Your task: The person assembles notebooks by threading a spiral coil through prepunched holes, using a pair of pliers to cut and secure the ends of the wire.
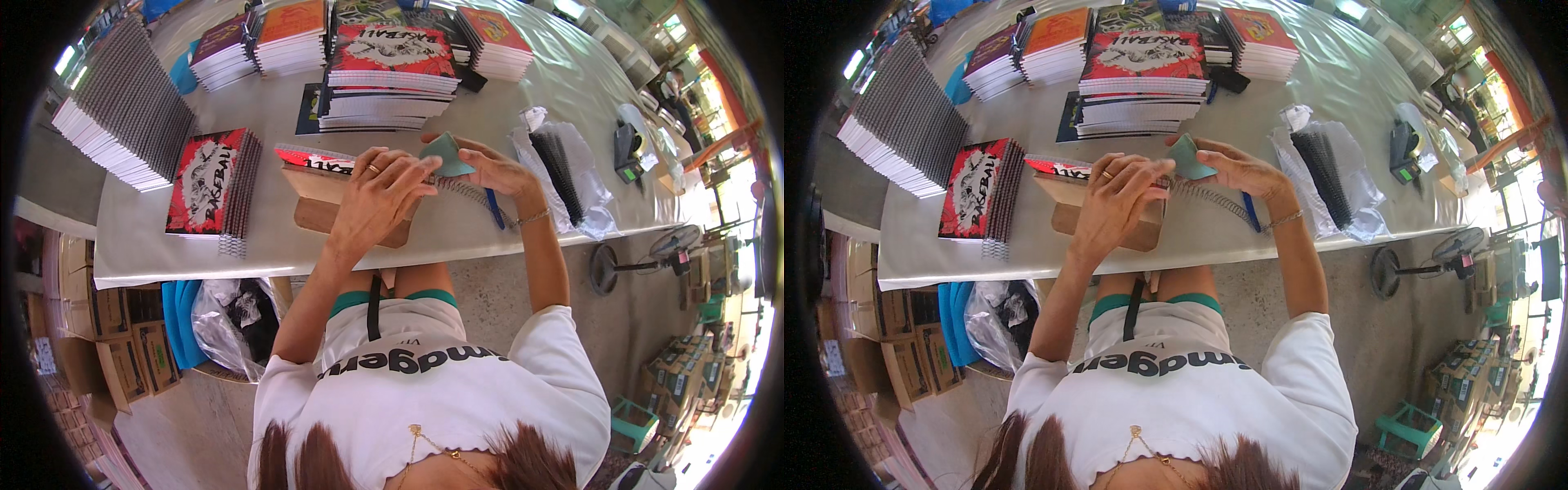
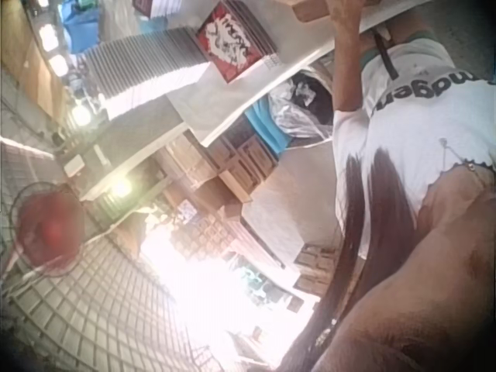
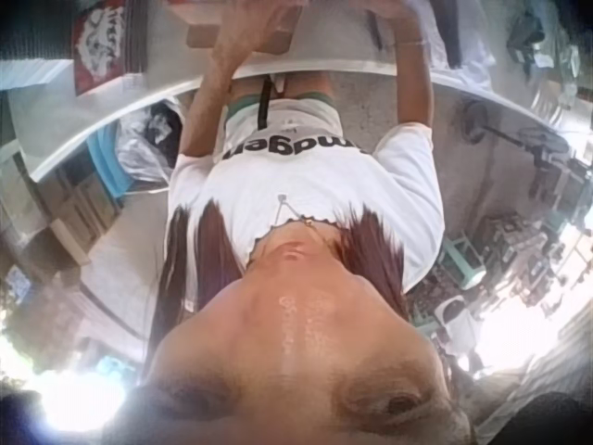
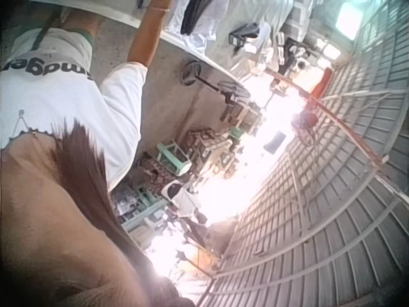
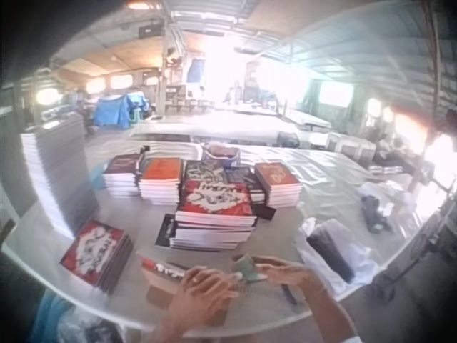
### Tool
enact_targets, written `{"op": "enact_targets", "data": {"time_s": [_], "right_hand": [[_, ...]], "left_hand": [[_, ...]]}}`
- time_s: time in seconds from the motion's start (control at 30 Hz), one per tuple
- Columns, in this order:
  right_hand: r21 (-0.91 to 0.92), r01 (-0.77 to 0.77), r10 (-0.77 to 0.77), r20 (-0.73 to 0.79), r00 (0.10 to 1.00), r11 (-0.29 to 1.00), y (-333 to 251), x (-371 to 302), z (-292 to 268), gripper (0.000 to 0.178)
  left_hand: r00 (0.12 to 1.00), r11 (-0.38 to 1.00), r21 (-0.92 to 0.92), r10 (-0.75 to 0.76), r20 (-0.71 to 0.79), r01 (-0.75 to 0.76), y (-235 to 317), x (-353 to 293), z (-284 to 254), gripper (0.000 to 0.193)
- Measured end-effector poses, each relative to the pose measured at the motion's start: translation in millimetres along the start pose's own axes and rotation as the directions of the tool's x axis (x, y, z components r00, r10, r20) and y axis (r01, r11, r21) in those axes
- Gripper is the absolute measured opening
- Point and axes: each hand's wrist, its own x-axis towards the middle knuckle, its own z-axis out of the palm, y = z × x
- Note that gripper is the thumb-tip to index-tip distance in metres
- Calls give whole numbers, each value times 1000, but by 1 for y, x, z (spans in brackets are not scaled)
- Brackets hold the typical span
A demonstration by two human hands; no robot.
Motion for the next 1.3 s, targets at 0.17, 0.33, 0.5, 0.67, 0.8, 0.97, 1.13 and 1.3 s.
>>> {"op": "enact_targets", "data": {"time_s": [0.17,0.33,0.5,0.67,0.8,0.97,1.13,1.3], "right_hand": [[-51,27,-25,36,999,998,-13,-3,10,61],[-91,36,-29,80,996,995,-19,-1,6,61],[-180,-29,33,20,999,983,-26,2,13,67],[-227,90,-63,126,990,970,-48,1,13,62],[-131,174,-120,343,932,976,-70,4,24,66],[-593,-87,158,70,985,801,-76,15,40,57],[-765,-118,141,-36,989,633,-62,22,42,54],[-554,-79,116,31,993,829,-71,7,52,54]], "left_hand": [[1000,1000,-16,2,0,-2,-1,-1,-3,21],[999,1000,-2,21,-25,-21,-4,0,1,23],[1000,1000,-17,1,20,0,-5,-2,0,24],[945,904,282,-282,-166,320,13,-9,-5,38],[909,889,212,-368,-195,405,7,-19,-6,44],[908,905,175,-341,-243,387,5,-18,-6,40],[900,898,108,-409,-149,426,3,-17,-6,41],[906,905,120,-387,-171,409,1,-20,-4,42]]}}
